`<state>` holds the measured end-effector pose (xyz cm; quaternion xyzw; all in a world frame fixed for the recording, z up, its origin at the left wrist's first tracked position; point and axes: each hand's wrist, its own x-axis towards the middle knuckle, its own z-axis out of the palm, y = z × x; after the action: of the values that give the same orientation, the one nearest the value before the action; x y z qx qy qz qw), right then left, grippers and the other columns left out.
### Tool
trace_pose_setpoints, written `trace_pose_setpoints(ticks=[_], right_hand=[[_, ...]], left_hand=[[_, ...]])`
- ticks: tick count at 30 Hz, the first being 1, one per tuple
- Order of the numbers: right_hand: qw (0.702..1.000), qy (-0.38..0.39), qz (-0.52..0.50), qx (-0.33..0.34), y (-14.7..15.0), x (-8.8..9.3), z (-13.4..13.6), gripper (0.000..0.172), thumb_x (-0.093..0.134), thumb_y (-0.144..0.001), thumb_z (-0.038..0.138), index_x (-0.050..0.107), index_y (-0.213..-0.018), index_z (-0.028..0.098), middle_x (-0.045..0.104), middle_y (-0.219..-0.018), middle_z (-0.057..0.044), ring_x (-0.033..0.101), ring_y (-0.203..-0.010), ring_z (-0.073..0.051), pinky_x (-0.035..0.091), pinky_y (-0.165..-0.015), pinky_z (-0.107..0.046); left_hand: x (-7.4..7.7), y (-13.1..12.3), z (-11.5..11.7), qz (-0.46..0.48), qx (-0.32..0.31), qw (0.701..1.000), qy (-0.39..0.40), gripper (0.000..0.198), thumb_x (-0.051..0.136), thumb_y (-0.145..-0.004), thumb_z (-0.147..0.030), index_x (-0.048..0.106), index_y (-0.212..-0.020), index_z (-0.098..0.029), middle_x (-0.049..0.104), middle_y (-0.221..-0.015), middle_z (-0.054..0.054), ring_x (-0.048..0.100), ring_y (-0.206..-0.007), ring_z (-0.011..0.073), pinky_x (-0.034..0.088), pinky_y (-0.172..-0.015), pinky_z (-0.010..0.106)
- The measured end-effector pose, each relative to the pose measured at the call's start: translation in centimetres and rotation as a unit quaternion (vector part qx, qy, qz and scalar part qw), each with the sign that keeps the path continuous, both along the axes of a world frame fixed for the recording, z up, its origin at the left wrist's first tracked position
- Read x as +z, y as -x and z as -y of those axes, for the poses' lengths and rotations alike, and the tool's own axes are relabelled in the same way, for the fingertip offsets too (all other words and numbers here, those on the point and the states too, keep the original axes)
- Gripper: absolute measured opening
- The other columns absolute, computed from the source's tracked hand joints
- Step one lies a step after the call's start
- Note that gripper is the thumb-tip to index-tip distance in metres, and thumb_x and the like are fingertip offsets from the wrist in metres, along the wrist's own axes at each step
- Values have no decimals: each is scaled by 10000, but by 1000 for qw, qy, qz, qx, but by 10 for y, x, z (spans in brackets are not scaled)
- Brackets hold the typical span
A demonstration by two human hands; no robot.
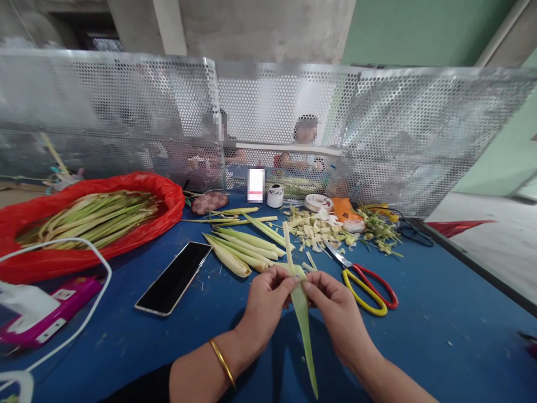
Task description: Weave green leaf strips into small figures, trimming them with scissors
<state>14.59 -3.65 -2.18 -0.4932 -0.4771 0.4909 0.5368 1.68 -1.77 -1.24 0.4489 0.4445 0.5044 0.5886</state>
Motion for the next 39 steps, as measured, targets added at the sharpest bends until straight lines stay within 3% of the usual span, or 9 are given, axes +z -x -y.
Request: trace_pose_setpoints(ticks=[7, 13, 21, 33, 39], right_hand=[[1000, -1, 4, -22, 0, 6, 0, 263, 677, -782, 424, 611, -728, 176, 550, -603, 25, 470, -574, -124, 386, -546, -233], [998, -26, 34, -53, -1, 12, 1, 250, 687, -762, 423, 625, -730, 183, 574, -635, 19, 483, -593, -128, 415, -566, -238], [1000, 24, -13, 7, -1, 7, 1, 251, 750, -709, 398, 627, -697, 179, 566, -597, 32, 491, -571, -118, 408, -552, -226], [999, -12, -6, -45, 0, 8, 2, 219, 689, -757, 386, 618, -687, 191, 560, -607, 18, 489, -591, -139, 420, -586, -252], [998, -25, 16, -47, 0, 11, 3, 224, 677, -765, 402, 614, -692, 200, 587, -612, 22, 520, -595, -143, 433, -593, -254]], left_hand=[[0, 1, -1, 19, 12, 1000, 14, 251, 720, -666, -362, 567, -638, -166, 531, -502, -49, 471, -472, 84, 397, -471, 194], [-2, 0, 1, 2, -74, 997, 38, 236, 700, -683, -356, 623, -753, -144, 602, -612, -6, 533, -545, 111, 414, -492, 206], [-8, 2, -3, -40, -18, 998, -44, 148, 668, -715, -269, 578, -670, -161, 540, -572, -46, 463, -519, 80, 381, -495, 191], [0, 0, -2, -24, 51, 998, -13, 238, 706, -659, -340, 540, -600, -181, 535, -519, -55, 490, -488, 86, 412, -503, 203], [-1, -1, -2, 15, 21, 1000, 16, 270, 707, -677, -411, 600, -719, -167, 636, -606, -6, 584, -541, 127, 480, -549, 240]])
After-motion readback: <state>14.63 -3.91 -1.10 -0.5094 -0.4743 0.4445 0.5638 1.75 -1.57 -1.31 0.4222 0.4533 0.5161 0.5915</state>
